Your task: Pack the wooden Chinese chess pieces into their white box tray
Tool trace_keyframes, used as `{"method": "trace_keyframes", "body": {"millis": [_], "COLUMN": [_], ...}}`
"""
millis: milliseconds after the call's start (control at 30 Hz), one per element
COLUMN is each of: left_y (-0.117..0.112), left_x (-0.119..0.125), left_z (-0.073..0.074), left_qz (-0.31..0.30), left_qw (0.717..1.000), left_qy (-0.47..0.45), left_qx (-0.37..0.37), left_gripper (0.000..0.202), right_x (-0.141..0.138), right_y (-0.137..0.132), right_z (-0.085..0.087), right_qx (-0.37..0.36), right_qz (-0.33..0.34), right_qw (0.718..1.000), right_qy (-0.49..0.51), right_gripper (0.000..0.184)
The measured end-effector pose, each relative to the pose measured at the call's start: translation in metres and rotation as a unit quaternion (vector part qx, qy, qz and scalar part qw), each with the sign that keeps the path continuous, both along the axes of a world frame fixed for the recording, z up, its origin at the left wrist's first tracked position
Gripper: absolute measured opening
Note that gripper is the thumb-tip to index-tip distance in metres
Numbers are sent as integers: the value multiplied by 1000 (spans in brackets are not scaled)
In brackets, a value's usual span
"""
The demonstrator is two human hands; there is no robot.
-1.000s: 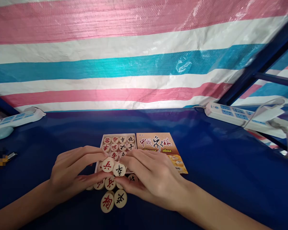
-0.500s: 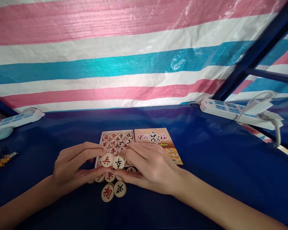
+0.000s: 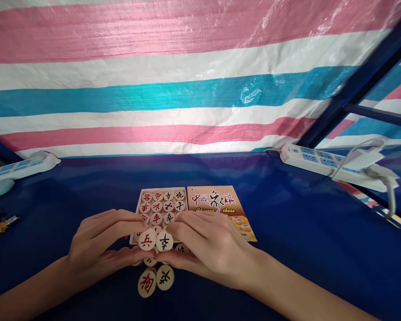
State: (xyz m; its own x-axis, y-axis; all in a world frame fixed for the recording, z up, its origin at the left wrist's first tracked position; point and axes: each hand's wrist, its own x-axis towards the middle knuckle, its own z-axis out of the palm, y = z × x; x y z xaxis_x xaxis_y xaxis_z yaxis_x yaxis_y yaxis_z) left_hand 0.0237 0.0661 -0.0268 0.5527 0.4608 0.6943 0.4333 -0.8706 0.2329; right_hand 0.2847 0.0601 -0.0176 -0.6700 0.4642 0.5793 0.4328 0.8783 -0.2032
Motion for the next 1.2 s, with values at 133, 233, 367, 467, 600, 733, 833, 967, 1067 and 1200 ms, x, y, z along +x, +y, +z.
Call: {"method": "trace_keyframes", "body": {"millis": [133, 233, 367, 467, 600, 733, 833, 967, 1067, 1200], "left_y": [1, 1, 3, 4, 5, 4, 3, 3, 3, 3], "left_x": [1, 1, 0, 0, 0, 2, 3, 4, 3, 3], "left_z": [1, 1, 0, -1, -3, -1, 2, 2, 2, 4], "left_qz": [4, 9, 8, 12, 7, 0, 9, 9, 13, 13], "left_qw": [1000, 1000, 1000, 1000, 999, 998, 998, 998, 997, 997], "left_qy": [-4, -6, -14, -13, -11, -25, -30, -39, -38, -38], "left_qx": [-14, -20, -16, -19, -39, -53, -56, -58, -63, -66], "left_gripper": [36, 37, 40, 41, 37, 29, 25, 27, 27, 28], "right_x": [0, 0, 1, 1, 0, -1, -3, -3, -2, -2], "right_y": [1, 3, 3, 2, 1, 1, 0, -2, -4, -2], "right_z": [-1, -1, -2, -1, -1, -5, -6, -3, -2, -2], "right_qx": [-15, -31, -49, -49, -60, -83, -71, -50, -41, -42], "right_qz": [1, 3, 6, 2, -19, -26, -43, -63, -71, -69], "right_qw": [1000, 999, 999, 999, 997, 994, 992, 994, 994, 994], "right_qy": [7, 15, 22, 25, 35, 72, 90, 78, 73, 71], "right_gripper": [31, 28, 28, 29, 29, 33, 36, 36, 35, 39]}}
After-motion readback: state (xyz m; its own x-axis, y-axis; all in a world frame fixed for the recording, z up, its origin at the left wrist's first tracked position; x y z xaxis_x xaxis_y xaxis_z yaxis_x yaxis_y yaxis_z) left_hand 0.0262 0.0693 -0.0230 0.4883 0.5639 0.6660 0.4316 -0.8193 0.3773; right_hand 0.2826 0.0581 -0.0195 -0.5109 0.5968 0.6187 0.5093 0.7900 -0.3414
